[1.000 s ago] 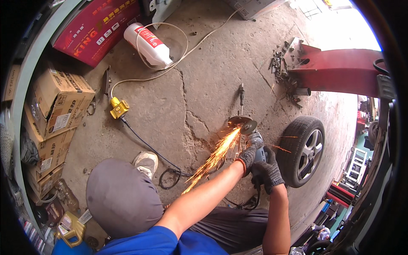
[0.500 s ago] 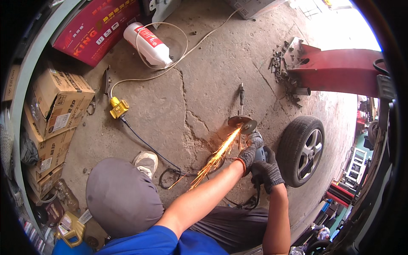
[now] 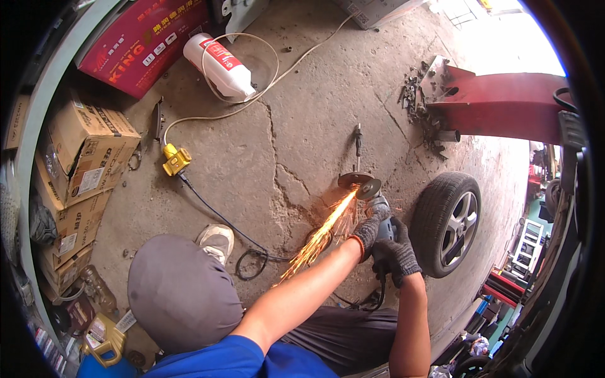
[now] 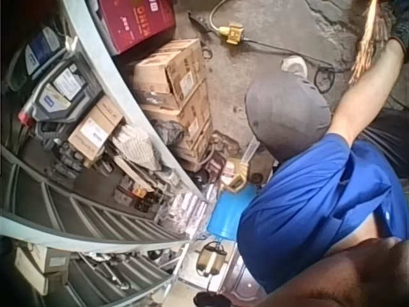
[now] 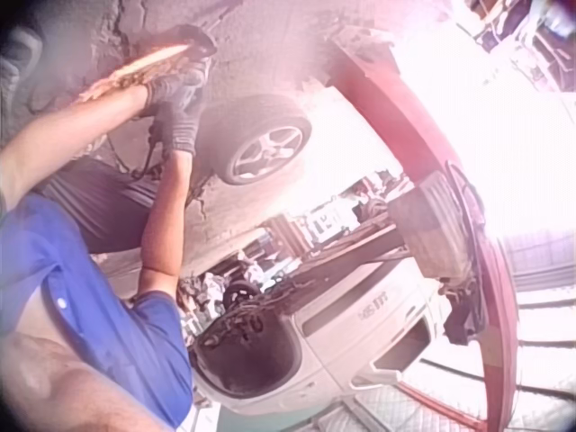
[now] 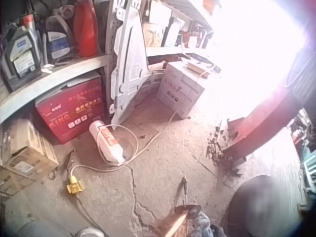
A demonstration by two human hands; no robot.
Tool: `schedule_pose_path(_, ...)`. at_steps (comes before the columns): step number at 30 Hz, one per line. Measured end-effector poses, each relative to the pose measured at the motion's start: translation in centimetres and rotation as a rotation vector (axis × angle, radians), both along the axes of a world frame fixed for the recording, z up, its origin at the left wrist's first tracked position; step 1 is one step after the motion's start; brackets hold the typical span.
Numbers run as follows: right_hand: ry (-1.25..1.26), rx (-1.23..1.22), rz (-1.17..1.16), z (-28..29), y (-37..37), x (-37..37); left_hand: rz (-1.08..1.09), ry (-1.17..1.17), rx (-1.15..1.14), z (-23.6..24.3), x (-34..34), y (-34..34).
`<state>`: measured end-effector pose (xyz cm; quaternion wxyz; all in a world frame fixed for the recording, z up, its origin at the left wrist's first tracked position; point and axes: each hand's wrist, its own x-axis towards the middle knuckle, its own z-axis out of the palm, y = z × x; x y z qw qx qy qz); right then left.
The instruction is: The person uses an angle grinder to cut a metal car part, creating sparks. They then use a hammer and chisel to separate components and inspect the resulting pieces.
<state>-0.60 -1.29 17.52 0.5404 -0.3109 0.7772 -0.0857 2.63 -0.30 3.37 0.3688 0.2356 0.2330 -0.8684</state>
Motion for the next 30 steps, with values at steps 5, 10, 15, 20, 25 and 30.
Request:
schedule_pose_path(5, 0.015, -0.004, 0.004, -0.5, 0.1, -0.5, -0.008, 0.011, 0.013, 0.4, 0.1, 0.0)
schedule_pose_path(10, 0.014, 0.007, 0.010, -0.8, 0.0, -0.7, -0.011, 0.038, -0.006, 0.0, 0.0, 0.0)
schedule_pose_path(15, -0.002, 0.012, 0.011, -0.2, -0.1, -0.5, -0.017, 0.014, 0.023, 0.7, 0.3, -0.1)
schedule_pose_path(20, -0.004, -0.006, 0.016, -0.1, 0.0, -0.1, -0.008, -0.012, 0.002, 0.3, 0.5, -0.1)
schedule_pose_path(25, -0.044, -0.064, 0.074, -0.4, 1.1, -2.9, -0.075, -0.154, 0.002, 2.5, 0.7, -0.3)
schedule_pose_path(30, -0.258, -0.056, 0.212, 4.0, 2.6, -5.4, -0.146, -0.074, -0.179, 4.0, 0.4, -0.1)
